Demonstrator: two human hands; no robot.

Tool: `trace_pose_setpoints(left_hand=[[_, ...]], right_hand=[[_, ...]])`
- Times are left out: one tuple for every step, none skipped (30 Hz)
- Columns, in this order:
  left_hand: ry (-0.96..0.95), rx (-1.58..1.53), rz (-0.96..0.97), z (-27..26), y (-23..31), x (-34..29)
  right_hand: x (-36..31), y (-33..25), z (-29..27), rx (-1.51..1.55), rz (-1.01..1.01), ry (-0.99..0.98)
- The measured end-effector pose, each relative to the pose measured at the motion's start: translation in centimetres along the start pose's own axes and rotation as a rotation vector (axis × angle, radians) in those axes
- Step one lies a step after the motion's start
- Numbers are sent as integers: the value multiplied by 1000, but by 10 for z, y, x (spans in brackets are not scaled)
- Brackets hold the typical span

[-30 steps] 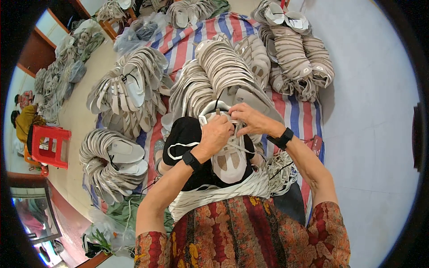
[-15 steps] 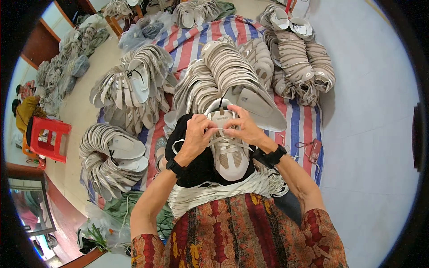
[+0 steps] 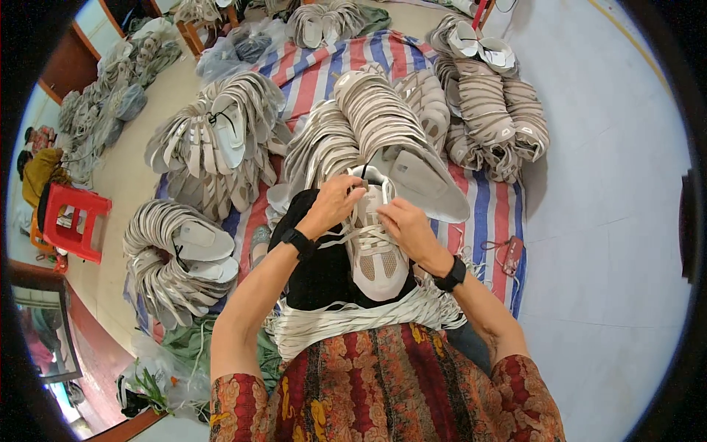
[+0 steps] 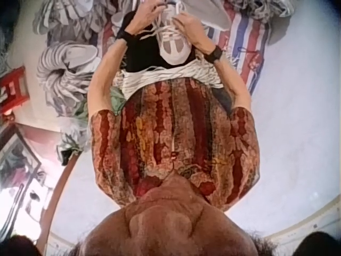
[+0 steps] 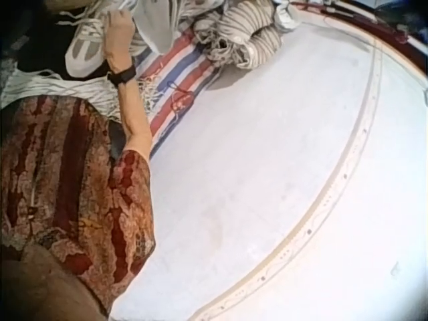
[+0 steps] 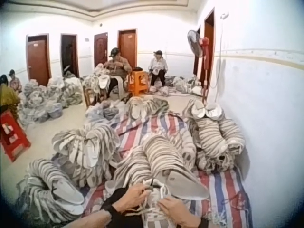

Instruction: The recorder is threading laces into a white sneaker as part of a manufacturing batch.

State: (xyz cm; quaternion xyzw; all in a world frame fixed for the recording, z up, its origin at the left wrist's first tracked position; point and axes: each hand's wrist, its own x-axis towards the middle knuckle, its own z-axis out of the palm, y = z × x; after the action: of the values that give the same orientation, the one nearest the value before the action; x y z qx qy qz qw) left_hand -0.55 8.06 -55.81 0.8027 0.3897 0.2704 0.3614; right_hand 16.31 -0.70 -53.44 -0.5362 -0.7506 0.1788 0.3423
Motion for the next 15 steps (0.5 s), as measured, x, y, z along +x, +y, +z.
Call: trace_pose_setpoints(left_hand=[[26,1,11,0,-1,2],[-19,-120,-70,-1,-3,3],[-61,-248,-132,-2,-4,2],[-61,-247,-157,-2,-4,1],[-46,-333,-167,-3,-5,0],[-41,-409,-161,-4,-5,0],[-34,-419,-175,-4,-6,-1],[-40,-417,-206,-4,-7,-1],[-45,-412,-210,-4,-8,-1],[-39,-418,-237,-3,-8,-1],[-35,-422,-246,-2,-9,-1],[-31,-429,-236,-2,-10,-1],[-27,-425,-255,-1,-11,-2],[-5,-417,-243,0,-12,-3],[8,-410,-219,0,-12,-3]], right_hand=[[1,4,2,18,-56,5],[1,6,4,-99,-41,-6],[1,7,6,-242,38,-68],[-1,7,8,-216,-27,-25],[-2,6,9,-299,-47,-43],[-3,5,9,-384,-57,-68],[-3,5,9,-384,-65,-59],[-2,5,9,-403,-103,-84],[0,6,9,-425,-149,-75],[2,8,10,-424,-147,-112],[4,10,10,-395,-137,-119],[7,12,11,-368,-135,-134],[10,15,13,-365,-131,-127],[14,19,13,-168,-139,-153],[18,22,14,-13,-75,-209]])
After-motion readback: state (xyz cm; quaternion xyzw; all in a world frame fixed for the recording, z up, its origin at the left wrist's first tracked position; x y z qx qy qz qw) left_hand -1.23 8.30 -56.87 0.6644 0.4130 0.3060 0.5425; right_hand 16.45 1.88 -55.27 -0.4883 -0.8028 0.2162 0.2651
